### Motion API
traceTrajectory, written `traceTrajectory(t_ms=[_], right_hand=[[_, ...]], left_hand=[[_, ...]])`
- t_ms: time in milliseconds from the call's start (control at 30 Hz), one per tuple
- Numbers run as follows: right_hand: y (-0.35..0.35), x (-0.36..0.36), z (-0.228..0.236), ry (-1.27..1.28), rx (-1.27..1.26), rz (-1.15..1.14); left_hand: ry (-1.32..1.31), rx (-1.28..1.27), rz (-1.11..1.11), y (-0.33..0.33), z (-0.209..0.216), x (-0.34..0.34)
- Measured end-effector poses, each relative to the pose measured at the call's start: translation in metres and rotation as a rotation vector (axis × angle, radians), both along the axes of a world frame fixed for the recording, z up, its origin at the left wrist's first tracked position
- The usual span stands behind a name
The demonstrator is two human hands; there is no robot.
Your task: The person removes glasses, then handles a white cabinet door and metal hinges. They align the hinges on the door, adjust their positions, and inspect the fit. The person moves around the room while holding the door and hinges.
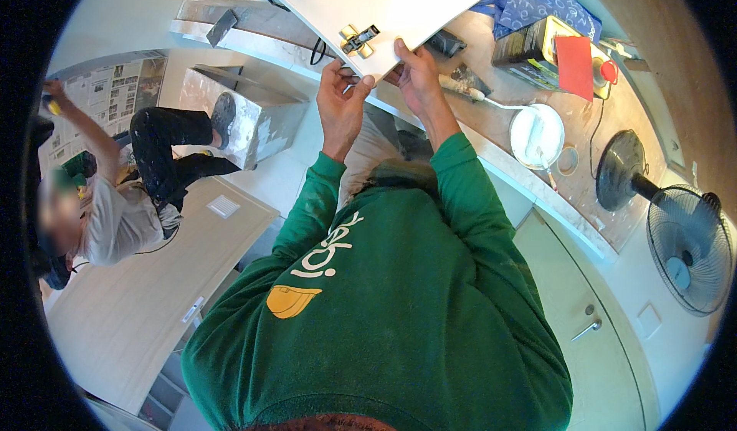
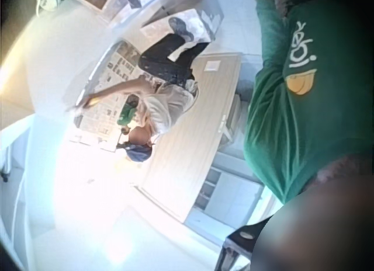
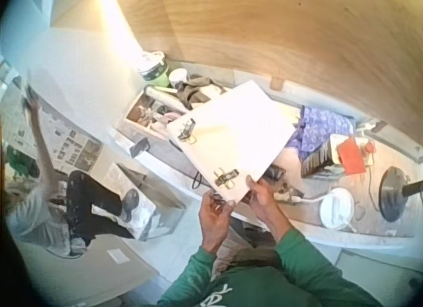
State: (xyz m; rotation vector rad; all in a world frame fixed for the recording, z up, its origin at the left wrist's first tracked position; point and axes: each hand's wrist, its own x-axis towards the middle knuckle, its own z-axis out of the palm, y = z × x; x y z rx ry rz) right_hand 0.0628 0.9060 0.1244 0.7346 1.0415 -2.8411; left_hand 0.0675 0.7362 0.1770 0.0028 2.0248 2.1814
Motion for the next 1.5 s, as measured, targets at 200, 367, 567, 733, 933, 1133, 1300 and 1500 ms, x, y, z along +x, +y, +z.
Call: traceTrajectory(t_ms=[200,367,567,733,933,1133,1300,1500], right_hand=[[-0.002,0.002,0.002,-0.015,0.015,-0.025],[-0.003,0.002,0.004,-0.009,0.027,-0.025],[-0.002,0.002,0.004,-0.032,0.039,-0.024],[-0.001,0.000,0.004,-0.074,0.047,-0.024],[-0.003,0.002,0.004,-0.016,0.039,-0.023],[-0.005,0.002,0.005,-0.055,0.063,-0.057],[-0.004,0.002,0.006,-0.040,0.043,-0.043],[-0.004,0.000,0.001,-0.050,0.039,-0.050]], left_hand=[[0.014,-0.004,0.071,0.004,-0.001,-0.004],[-0.018,0.033,0.070,0.002,0.002,-0.013],[-0.134,-0.011,0.057,-0.004,0.009,-0.045],[-0.077,0.094,0.045,-0.004,0.016,-0.037],[0.004,0.061,0.027,0.000,0.007,-0.009],[0.027,-0.062,0.106,0.000,-0.002,-0.027],[-0.119,-0.070,0.106,-0.002,0.012,-0.047],[-0.161,0.067,0.073,-0.007,0.023,-0.049]])
